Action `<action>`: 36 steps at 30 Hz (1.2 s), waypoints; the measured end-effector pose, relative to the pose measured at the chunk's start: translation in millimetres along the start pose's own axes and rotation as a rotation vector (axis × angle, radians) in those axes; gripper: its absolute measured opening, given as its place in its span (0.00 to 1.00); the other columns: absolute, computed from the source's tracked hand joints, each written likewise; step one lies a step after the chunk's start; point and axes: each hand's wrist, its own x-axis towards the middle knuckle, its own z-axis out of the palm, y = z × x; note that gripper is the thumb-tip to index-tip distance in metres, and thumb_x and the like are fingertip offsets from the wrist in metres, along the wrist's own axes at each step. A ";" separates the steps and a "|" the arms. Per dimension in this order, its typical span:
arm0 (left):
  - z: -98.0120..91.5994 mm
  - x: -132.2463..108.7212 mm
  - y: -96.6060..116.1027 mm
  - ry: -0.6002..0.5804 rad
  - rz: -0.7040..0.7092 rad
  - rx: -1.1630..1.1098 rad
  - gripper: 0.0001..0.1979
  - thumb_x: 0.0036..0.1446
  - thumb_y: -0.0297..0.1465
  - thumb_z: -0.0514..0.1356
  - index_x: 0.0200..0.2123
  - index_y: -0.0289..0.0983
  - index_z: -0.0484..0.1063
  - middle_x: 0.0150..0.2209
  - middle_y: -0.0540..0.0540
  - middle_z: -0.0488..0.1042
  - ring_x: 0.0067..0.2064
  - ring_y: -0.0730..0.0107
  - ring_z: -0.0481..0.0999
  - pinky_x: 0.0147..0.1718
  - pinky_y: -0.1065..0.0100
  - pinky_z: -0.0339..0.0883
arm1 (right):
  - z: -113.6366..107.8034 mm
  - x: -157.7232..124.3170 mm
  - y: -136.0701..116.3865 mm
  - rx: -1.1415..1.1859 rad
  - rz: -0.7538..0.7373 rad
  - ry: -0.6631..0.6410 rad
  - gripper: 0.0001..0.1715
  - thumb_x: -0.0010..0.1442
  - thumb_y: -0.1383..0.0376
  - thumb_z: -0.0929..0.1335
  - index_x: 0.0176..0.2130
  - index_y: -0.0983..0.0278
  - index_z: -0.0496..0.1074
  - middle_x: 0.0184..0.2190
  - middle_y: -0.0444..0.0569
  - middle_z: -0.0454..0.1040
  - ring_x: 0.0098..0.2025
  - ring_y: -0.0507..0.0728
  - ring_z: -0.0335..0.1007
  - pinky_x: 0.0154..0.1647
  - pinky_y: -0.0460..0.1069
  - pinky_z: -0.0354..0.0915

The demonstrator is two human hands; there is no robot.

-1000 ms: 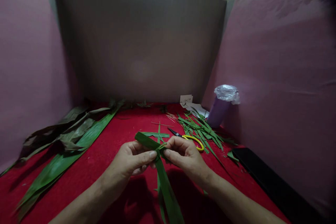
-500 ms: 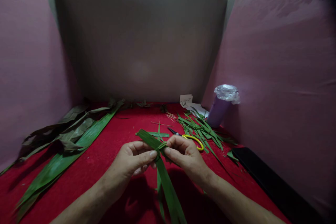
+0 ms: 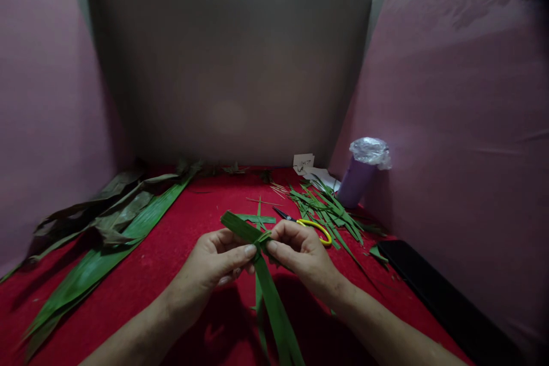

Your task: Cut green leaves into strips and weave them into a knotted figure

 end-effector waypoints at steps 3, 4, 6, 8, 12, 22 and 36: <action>0.5 -0.2 0.2 -0.007 0.014 -0.006 0.10 0.44 0.35 0.64 0.33 0.38 0.75 0.20 0.51 0.70 0.18 0.82 0.58 0.16 0.77 0.45 | 0.3 0.1 0.0 0.003 -0.004 0.000 0.11 0.51 0.63 0.68 0.24 0.66 0.64 0.19 0.39 0.61 0.21 0.47 0.53 0.21 0.43 0.51; 0.6 -0.5 0.8 -0.008 0.014 -0.011 0.11 0.44 0.34 0.64 0.33 0.38 0.75 0.21 0.51 0.71 0.19 0.82 0.59 0.16 0.77 0.46 | 0.5 0.2 -0.1 -0.001 -0.004 0.002 0.11 0.51 0.63 0.68 0.24 0.66 0.64 0.19 0.39 0.61 0.21 0.47 0.53 0.21 0.43 0.51; 0.8 -1.0 1.8 -0.009 0.005 -0.015 0.12 0.44 0.34 0.65 0.34 0.38 0.75 0.22 0.51 0.71 0.20 0.80 0.61 0.17 0.77 0.48 | 1.0 0.3 -0.5 -0.014 -0.006 0.007 0.11 0.51 0.62 0.68 0.24 0.65 0.64 0.19 0.39 0.61 0.21 0.47 0.53 0.21 0.43 0.50; 0.8 -1.3 2.3 -0.017 -0.006 -0.013 0.13 0.43 0.33 0.65 0.35 0.38 0.75 0.22 0.50 0.71 0.21 0.79 0.62 0.17 0.76 0.50 | 1.3 0.4 -0.7 -0.029 -0.012 0.009 0.11 0.51 0.62 0.68 0.24 0.65 0.63 0.18 0.39 0.60 0.21 0.47 0.53 0.21 0.43 0.50; 1.2 -1.2 0.9 -0.033 0.002 -0.028 0.12 0.44 0.33 0.64 0.35 0.37 0.75 0.23 0.49 0.72 0.21 0.79 0.64 0.18 0.76 0.51 | 1.0 0.3 0.2 -0.042 -0.028 0.006 0.11 0.52 0.63 0.68 0.24 0.65 0.64 0.19 0.39 0.60 0.21 0.47 0.52 0.21 0.43 0.50; 1.6 -1.8 2.2 -0.009 0.017 -0.010 0.11 0.44 0.33 0.65 0.34 0.37 0.75 0.23 0.49 0.73 0.22 0.79 0.65 0.19 0.76 0.53 | 0.0 1.1 -1.6 -0.024 -0.035 0.011 0.12 0.51 0.61 0.68 0.24 0.65 0.63 0.18 0.39 0.61 0.21 0.47 0.54 0.21 0.44 0.52; 2.3 -1.4 3.4 0.005 0.010 -0.013 0.11 0.43 0.34 0.65 0.33 0.37 0.76 0.21 0.50 0.72 0.20 0.79 0.63 0.17 0.76 0.52 | -0.3 1.6 -0.1 -0.003 -0.002 -0.003 0.13 0.50 0.60 0.69 0.24 0.64 0.62 0.18 0.38 0.60 0.20 0.47 0.53 0.21 0.44 0.51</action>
